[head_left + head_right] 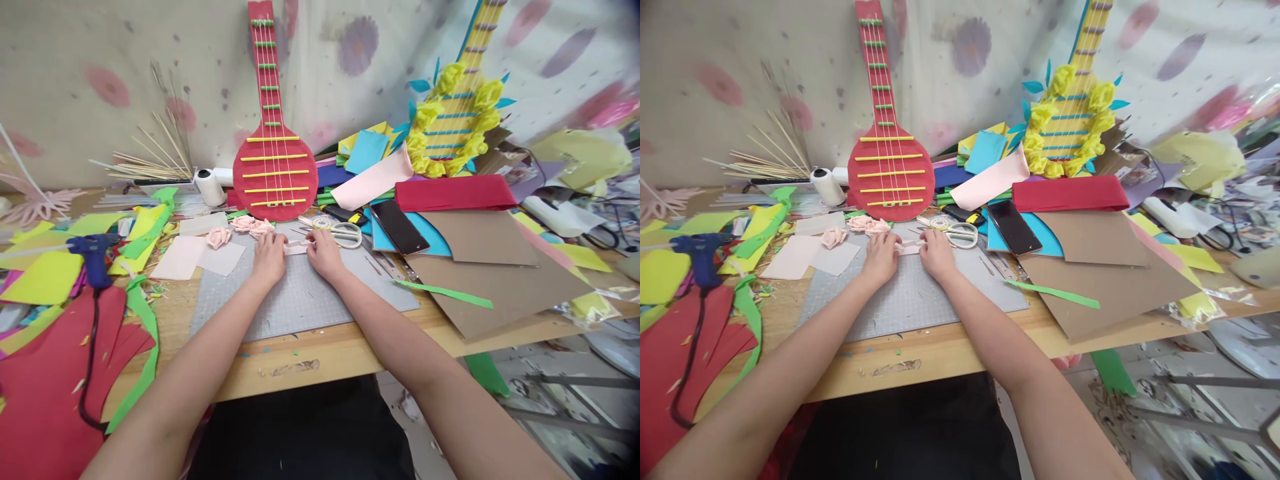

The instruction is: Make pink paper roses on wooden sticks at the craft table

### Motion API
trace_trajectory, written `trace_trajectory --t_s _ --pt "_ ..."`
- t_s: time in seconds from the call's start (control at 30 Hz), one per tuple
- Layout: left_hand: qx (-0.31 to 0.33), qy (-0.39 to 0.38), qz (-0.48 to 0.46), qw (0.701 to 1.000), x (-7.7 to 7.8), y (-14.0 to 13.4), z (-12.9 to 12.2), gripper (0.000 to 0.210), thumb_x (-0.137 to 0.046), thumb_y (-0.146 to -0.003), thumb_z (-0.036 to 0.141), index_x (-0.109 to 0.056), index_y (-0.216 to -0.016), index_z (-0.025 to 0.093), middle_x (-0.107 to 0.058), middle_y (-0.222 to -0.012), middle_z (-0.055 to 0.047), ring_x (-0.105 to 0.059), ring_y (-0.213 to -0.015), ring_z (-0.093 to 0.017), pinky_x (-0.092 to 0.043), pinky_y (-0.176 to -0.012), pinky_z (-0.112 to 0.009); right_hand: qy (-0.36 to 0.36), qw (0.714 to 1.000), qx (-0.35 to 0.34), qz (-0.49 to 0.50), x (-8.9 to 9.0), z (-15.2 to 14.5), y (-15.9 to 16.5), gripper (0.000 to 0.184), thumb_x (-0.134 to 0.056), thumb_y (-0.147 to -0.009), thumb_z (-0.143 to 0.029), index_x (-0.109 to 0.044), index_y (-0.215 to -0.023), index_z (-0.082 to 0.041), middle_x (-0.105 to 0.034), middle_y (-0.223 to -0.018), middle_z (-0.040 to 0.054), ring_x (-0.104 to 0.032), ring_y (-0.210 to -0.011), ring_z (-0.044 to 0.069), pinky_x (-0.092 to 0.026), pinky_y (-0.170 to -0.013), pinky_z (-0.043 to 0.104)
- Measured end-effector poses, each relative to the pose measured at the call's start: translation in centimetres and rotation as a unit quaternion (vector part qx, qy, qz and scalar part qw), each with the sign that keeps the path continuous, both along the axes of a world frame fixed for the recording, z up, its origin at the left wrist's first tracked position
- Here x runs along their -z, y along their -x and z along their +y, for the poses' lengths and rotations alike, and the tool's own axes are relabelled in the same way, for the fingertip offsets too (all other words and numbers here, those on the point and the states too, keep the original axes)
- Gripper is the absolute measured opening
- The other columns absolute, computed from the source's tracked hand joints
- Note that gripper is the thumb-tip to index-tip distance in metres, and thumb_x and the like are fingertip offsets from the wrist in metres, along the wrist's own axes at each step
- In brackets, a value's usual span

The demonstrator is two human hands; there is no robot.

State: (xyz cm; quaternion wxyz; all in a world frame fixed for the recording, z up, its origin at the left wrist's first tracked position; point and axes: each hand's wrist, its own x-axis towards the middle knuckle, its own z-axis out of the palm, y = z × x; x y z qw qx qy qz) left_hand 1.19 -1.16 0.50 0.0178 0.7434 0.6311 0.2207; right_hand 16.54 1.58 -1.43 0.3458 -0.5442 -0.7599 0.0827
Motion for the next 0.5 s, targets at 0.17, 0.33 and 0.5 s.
trace_trajectory --t_s 0.17,0.33,0.5 --pt "0.069 -0.001 -0.028 0.997 -1.4 0.1 1.4 0.031 -0.042 -0.071 0.003 -0.056 -0.094 0.018 -0.056 -0.101 -0.009 -0.048 -0.103 -0.021 -0.038 -0.091 -0.033 0.011 0.999 0.008 0.033 0.1 0.5 -0.2 0.019 -0.045 -0.079 -0.02 -0.057 -0.092 -0.016 -0.059 -0.093 0.0085 -0.049 -0.088 0.022 -0.039 -0.082 0.035" --pt "0.041 0.071 0.005 0.997 -2.3 -0.8 3.3 0.021 -0.047 -0.077 0.015 -0.059 -0.095 0.017 -0.06 -0.1 -0.01 -0.053 -0.098 -0.022 -0.041 -0.087 -0.035 0.019 1.0 -0.005 0.002 0.3 0.8 -0.2 0.015 -0.047 -0.078 -0.02 -0.06 -0.085 -0.017 -0.059 -0.089 0.0081 -0.049 -0.09 0.021 -0.038 -0.085 0.034" --pt "0.027 0.113 0.083 0.99 -2.4 -1.5 4.2 0.023 -0.057 -0.07 0.019 -0.062 -0.092 0.016 -0.062 -0.098 -0.013 -0.056 -0.096 -0.027 -0.042 -0.082 -0.036 0.03 0.999 -0.016 -0.013 0.0 0.6 -0.2 0.013 -0.048 -0.077 -0.018 -0.061 -0.078 -0.017 -0.06 -0.087 0.0074 -0.05 -0.09 0.021 -0.038 -0.084 0.033"
